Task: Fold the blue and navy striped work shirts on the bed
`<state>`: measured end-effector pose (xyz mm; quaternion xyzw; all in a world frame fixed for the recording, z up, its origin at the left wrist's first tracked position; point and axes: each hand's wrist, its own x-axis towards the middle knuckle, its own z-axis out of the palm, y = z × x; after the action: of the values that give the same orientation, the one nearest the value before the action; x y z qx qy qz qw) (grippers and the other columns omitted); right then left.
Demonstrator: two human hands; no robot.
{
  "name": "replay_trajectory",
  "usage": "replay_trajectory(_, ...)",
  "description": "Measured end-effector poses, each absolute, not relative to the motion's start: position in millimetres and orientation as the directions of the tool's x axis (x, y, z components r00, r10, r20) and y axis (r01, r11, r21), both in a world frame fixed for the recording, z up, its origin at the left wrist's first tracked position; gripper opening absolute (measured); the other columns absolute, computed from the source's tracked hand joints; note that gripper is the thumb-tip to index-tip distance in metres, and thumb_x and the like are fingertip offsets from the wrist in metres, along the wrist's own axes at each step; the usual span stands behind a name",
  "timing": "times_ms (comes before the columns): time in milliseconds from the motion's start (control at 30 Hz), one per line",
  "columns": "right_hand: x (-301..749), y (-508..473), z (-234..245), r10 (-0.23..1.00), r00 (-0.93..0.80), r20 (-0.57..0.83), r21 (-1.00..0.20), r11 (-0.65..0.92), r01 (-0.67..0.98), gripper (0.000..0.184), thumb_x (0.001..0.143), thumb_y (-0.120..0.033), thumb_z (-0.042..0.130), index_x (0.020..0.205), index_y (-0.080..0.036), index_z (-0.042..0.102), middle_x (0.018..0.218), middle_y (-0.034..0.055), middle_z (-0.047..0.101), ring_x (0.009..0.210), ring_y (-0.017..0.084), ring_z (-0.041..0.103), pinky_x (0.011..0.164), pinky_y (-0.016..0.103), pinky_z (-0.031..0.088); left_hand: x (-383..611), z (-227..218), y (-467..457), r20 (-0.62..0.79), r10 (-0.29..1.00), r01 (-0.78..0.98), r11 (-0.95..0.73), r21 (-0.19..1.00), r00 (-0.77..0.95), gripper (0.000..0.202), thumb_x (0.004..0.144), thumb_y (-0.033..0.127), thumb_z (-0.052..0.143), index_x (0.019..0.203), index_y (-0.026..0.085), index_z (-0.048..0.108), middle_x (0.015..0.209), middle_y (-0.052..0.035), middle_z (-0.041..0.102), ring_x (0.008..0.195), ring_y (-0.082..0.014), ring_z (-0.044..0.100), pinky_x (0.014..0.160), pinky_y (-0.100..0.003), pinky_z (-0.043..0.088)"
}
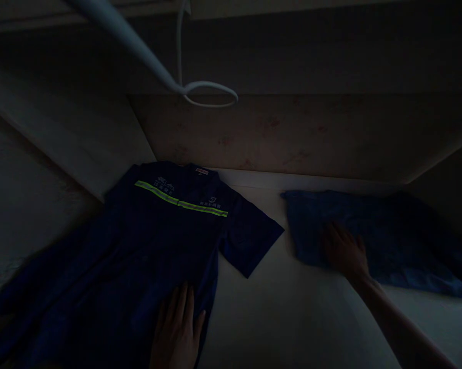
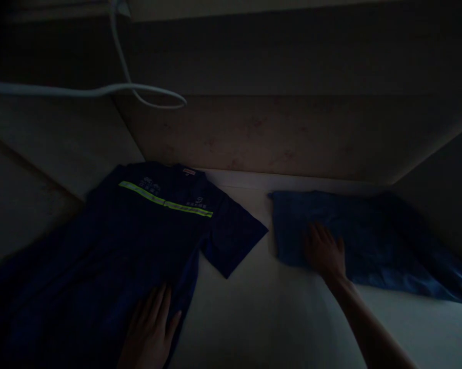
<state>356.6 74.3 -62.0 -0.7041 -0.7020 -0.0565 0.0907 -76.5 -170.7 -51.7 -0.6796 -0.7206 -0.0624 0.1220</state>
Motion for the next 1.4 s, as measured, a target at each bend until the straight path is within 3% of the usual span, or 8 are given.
replay_trajectory(200,308,55,-68,0.982,-0.185,-0.023,-0.030,0.185,0.982,0.055,0.095,-0.041,0.029,0.148,-0.034,0.041,0.160,0.0020,0.030,0.148,0.029,0.021,0.115,0.066,0.014,-76,-49,-171,0.226,0.974,0.999,0.019,-0.048,-0.008,0.043,0.094,0.025,0.038,0.126,0.021,0.066,0.139,-0.0118,0.059,0.125,-0.0352,0.056,0.098,-0.057,0.050)
replay_trajectory(300,288,49,-57,0.987,-0.135,0.083,-0.109,0.144,0.984,0.051,0.094,-0.037,0.032,0.142,-0.031,0.048,0.157,0.0050,0.036,0.147,0.031,0.025,0.115,0.068,0.007,-82,-43,-171,0.204,0.979,1.000,0.006,-0.017,-0.003,0.044,0.094,0.025,0.037,0.127,0.020,0.066,0.138,-0.0111,0.060,0.123,-0.0324,0.058,0.096,-0.053,0.053)
replay_trajectory(400,250,37,-39,0.994,0.006,0.108,-0.456,0.044,0.889,0.046,0.095,-0.045,0.034,0.130,-0.028,0.059,0.141,0.0098,0.056,0.134,0.032,0.045,0.113,0.057,0.030,-90,-29,-171,0.164,0.985,0.998,-0.055,0.026,0.050,0.043,0.093,0.022,0.036,0.123,0.021,0.068,0.136,-0.0107,0.062,0.118,-0.0272,0.062,0.093,-0.044,0.057)
replay_trajectory(533,180,18,-25,0.915,-0.111,-0.387,-0.883,-0.333,0.330,0.040,0.090,-0.053,0.048,0.112,-0.024,0.064,0.114,0.0110,0.071,0.090,0.027,0.069,0.077,0.042,0.057,-94,-6,-170,0.156,0.982,0.990,-0.122,0.073,0.110,0.044,0.092,0.020,0.038,0.124,0.025,0.067,0.131,-0.0091,0.065,0.117,-0.0262,0.063,0.092,-0.043,0.059)
replay_trajectory(800,82,29,-26,0.641,-0.506,-0.577,-0.665,-0.729,-0.163,0.034,0.092,-0.046,0.055,0.111,-0.019,0.064,0.115,0.0082,0.071,0.073,0.015,0.069,0.065,0.027,0.055,-84,3,-168,0.128,0.980,0.930,-0.186,0.316,0.152,0.043,0.096,0.021,0.034,0.125,0.026,0.066,0.122,-0.0093,0.070,0.107,-0.0192,0.069,0.087,-0.028,0.060)
replay_trajectory(1133,79,59,-22,0.920,0.020,-0.392,-0.877,-0.367,-0.308,0.040,0.069,-0.048,0.078,0.097,-0.022,0.065,0.087,0.0012,0.074,0.073,0.020,0.068,0.069,0.032,0.056,-107,56,-153,-0.266,0.947,0.714,0.059,0.697,0.181,0.045,0.097,0.049,0.040,0.135,0.033,0.056,0.123,-0.0027,0.069,0.102,-0.0135,0.069,0.091,-0.022,0.055)
replay_trajectory(1233,90,59,-15,0.970,0.097,-0.221,-0.936,-0.183,-0.300,0.039,0.069,-0.048,0.078,0.096,-0.023,0.063,0.082,-0.0028,0.072,0.069,0.017,0.066,0.064,0.028,0.054,-165,58,-111,-0.038,0.998,0.810,0.069,0.582,-0.057,0.048,0.095,0.053,0.039,0.127,0.024,0.061,0.123,-0.0075,0.066,0.101,-0.0174,0.067,0.093,-0.032,0.054)
replay_trajectory(1400,121,62,25,0.983,0.181,0.016,-0.950,0.072,-0.303,0.035,0.069,-0.045,0.079,0.092,-0.023,0.064,0.084,-0.0038,0.071,0.073,0.015,0.064,0.067,0.025,0.052,-225,43,-36,0.339,0.932,0.991,0.117,0.059,-0.130,0.062,0.088,0.052,0.053,0.133,0.010,0.055,0.139,-0.0227,0.049,0.122,-0.0358,0.053,0.102,-0.050,0.047)
